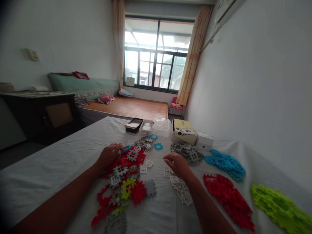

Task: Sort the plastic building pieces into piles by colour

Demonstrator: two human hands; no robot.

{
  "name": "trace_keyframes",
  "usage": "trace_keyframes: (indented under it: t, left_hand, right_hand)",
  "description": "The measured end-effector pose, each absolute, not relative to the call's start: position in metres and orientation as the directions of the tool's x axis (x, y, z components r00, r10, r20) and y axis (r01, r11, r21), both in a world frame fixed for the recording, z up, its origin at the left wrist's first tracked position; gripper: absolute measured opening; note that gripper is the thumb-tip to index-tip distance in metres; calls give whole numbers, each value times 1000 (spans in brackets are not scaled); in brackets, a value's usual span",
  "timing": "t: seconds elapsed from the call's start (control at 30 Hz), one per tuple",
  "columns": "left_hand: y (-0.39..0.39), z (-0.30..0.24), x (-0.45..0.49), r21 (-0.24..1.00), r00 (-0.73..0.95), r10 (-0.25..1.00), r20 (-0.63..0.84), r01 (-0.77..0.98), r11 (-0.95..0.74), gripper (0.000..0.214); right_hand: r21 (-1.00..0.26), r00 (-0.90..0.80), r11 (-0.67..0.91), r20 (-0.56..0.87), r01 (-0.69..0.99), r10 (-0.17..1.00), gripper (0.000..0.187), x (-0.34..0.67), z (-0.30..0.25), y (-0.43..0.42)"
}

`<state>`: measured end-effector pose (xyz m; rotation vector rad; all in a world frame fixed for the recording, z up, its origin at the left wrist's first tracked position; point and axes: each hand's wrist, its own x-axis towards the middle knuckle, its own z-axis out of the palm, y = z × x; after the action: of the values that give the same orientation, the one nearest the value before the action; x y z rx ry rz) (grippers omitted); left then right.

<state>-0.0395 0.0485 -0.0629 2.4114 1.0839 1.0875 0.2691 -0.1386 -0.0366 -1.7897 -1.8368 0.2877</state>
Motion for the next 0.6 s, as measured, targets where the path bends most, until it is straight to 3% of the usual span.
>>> trace_keyframes:
  t: [0.17,0.4,0.5,0.6]
  left_hand:
    - [46,-63,-39,494,478,719,505,523,-695,49]
    - [42,-59,-38,489,487,708,511,512,-706,48]
    - [40,-58,-37,484,504,695,512,499,-719,48]
    - [40,-59,-37,476,507,686,522,494,-727,47]
  right_hand:
    - [-361,-120,227,295,905,948,30,209,-55,-122]
    - [-125,-168,196,205,973,964,25,187,-57,-122]
    - [-119,-74,111,280,987,957,31,202,-52,-125]
    - [-209,91,-27,306,978,948,27,236,-41,-133]
